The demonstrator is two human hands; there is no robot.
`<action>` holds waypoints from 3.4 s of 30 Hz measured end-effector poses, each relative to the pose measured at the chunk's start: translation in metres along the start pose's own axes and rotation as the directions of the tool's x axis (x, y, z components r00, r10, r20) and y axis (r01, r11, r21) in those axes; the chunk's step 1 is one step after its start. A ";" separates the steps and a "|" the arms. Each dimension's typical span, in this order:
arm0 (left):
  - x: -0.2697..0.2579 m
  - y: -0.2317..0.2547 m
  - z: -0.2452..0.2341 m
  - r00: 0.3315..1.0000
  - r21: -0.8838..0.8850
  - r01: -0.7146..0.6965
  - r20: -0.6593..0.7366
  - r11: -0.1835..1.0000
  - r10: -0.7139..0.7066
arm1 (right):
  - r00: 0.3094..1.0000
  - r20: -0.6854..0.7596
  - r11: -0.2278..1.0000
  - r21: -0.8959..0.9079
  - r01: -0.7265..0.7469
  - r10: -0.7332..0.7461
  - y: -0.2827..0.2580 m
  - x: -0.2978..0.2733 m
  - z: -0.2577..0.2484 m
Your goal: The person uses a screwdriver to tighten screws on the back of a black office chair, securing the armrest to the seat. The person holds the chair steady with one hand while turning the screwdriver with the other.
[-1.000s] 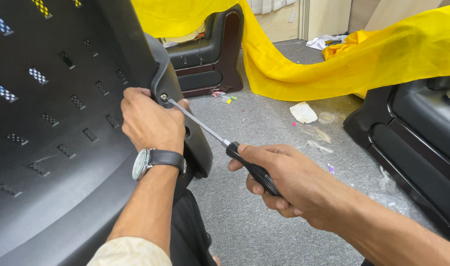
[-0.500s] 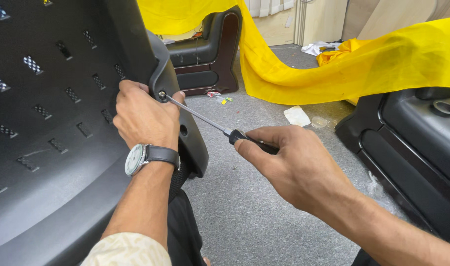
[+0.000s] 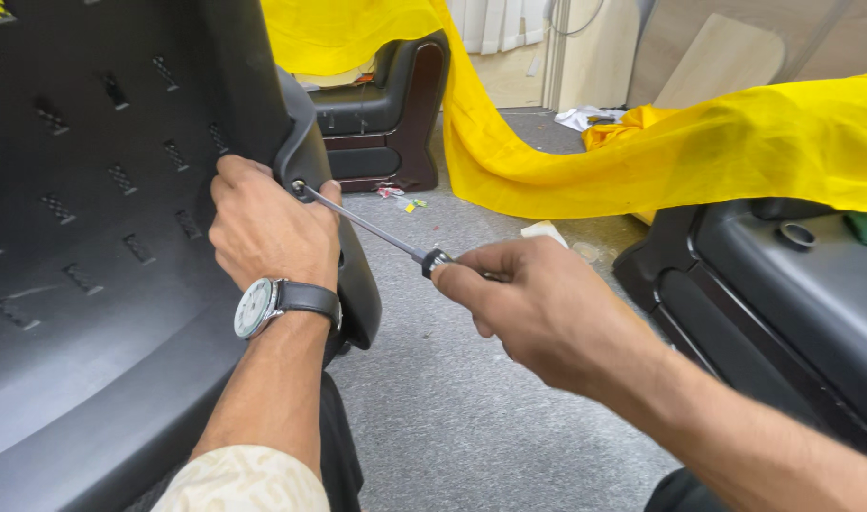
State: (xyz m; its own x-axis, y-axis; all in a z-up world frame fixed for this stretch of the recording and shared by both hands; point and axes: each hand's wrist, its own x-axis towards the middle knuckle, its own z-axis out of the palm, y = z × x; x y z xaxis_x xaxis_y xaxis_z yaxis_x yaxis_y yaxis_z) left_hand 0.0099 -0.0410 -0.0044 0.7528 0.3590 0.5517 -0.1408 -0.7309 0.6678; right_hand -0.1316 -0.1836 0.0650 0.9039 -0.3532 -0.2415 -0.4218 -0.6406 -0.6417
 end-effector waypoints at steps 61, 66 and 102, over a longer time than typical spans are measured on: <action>0.000 -0.008 0.039 0.968 -0.007 -0.026 -0.251 1.000 0.023 | 0.834 0.547 0.923 0.354 -0.150 -0.074 -0.030 0.048 -0.031; -0.011 -0.013 0.037 0.939 -0.027 -0.170 -0.308 0.985 0.153 | 0.836 0.547 0.926 0.340 -0.163 -0.054 -0.033 0.038 -0.020; 0.003 -0.038 0.054 0.923 -0.179 -0.211 -0.360 0.961 0.136 | 0.895 0.437 0.964 0.266 -0.033 -0.090 -0.034 0.042 -0.002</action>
State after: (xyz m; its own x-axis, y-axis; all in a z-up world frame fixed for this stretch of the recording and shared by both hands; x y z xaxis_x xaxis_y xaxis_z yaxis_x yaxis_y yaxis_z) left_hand 0.0520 -0.0440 -0.0550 0.4446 0.4407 0.7798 -0.4092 -0.6745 0.6145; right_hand -0.0793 -0.1782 0.0780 0.8784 0.0398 -0.4764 -0.4167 -0.4245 -0.8038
